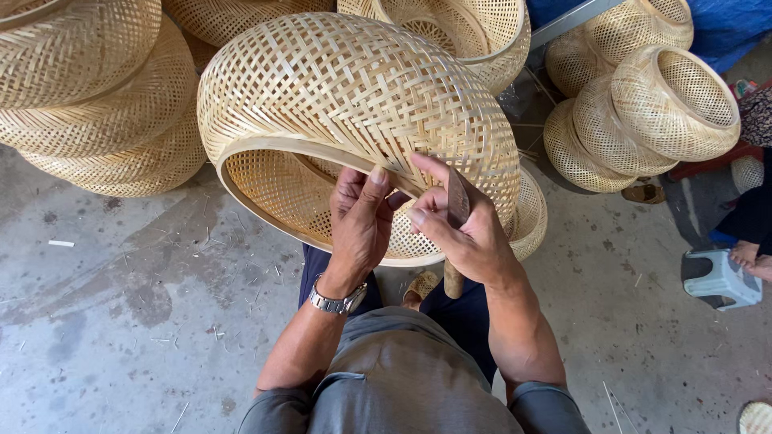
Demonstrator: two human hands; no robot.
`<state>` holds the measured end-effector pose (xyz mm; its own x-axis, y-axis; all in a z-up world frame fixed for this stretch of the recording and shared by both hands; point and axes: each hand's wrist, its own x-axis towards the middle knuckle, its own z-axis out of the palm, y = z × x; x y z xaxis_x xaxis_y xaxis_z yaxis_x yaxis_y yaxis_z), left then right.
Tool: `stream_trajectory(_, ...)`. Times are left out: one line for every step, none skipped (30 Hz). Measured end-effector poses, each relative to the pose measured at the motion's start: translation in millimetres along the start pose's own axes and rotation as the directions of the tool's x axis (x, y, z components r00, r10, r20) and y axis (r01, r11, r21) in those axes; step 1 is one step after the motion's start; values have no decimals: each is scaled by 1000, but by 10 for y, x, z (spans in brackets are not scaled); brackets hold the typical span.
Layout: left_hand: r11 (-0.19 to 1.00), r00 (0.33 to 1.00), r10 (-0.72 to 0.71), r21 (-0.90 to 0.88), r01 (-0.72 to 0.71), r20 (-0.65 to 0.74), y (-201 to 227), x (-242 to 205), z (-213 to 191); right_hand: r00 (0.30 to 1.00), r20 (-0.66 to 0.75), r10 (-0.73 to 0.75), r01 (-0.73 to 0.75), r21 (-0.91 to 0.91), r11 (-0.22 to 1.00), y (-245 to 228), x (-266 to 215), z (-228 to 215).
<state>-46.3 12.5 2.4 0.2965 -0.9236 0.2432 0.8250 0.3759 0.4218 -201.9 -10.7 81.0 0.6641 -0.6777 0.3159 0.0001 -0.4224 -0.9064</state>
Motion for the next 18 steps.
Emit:
stream_trajectory(1000, 1000, 2, -5, -2, -3, -6, 1, -10, 1000, -8, 23, -23, 11, 1000, 4, 14, 6)
stream_trajectory(1000, 1000, 6, -12, -6, -5, -19, 9, -19, 999, -15, 45, -44, 20, 999, 10, 19, 11)
stream_trajectory(1000, 1000, 10, -18, -10, -7, -29, 13, -30, 999, -19, 48, -48, 12, 999, 16, 17, 15)
stream_trajectory(1000, 1000, 6, -19, -6, -8, -38, 11, -40, 998, -25, 53, -53, 4, 999, 25, 8, 23)
stream_trajectory(1000, 1000, 2, -19, -2, -10, -45, 9, -47, 998, -31, 58, -58, -3, 998, 33, 0, 27)
stream_trajectory(1000, 1000, -2, -20, 2, -11, -51, 11, -48, 998, -39, 53, -54, -16, 998, 40, -3, 27)
stream_trajectory(1000, 1000, -4, -20, 4, -13, -57, 13, -45, 998, -48, 48, -49, -30, 998, 45, -7, 26)
stream_trajectory(1000, 1000, -5, -20, 5, -13, -62, 16, -44, 998, -56, 41, -44, -44, 998, 53, -9, 24)
stream_trajectory(1000, 1000, -6, -21, 6, -14, -68, 17, -41, 997, -58, 48, -50, -30, 998, 59, -14, 23)
stream_trajectory(1000, 1000, -5, -21, 5, -16, -70, 23, -35, 997, -60, 53, -54, -14, 998, 61, -15, 23)
stream_trajectory(1000, 1000, -4, -21, 4, -17, -71, 28, -28, 996, -62, 58, -58, 1, 998, 61, -16, 22)
stream_trajectory(1000, 1000, -4, -22, 3, -20, -72, 29, -23, 996, -64, 66, -64, 19, 998, 61, -17, 24)
stream_trajectory(1000, 1000, -7, -18, 7, -22, -70, 29, -21, 995, -65, 73, -71, 37, 997, 60, -19, 26)
stream_trajectory(1000, 1000, -11, -13, 11, -25, -68, 26, -18, 995, -66, 81, -77, 55, 995, 59, -23, 28)
stream_trajectory(1000, 999, -15, -8, 14, -28, -69, 25, -15, 995, -69, 78, -74, 56, 996, 58, -25, 30)
stream_trajectory(1000, 1000, -14, -9, 14, -27, -69, 26, -14, 995, -71, 75, -71, 57, 996, 57, -25, 32)
stream_trajectory(1000, 1000, -14, -10, 13, -26, -70, 27, -12, 995, -73, 72, -68, 58, 996, 57, -22, 35)
stream_trajectory(1000, 1000, -14, -11, 13, -25, -71, 26, -10, 995, -73, 69, -65, 46, 997, 57, -20, 35)
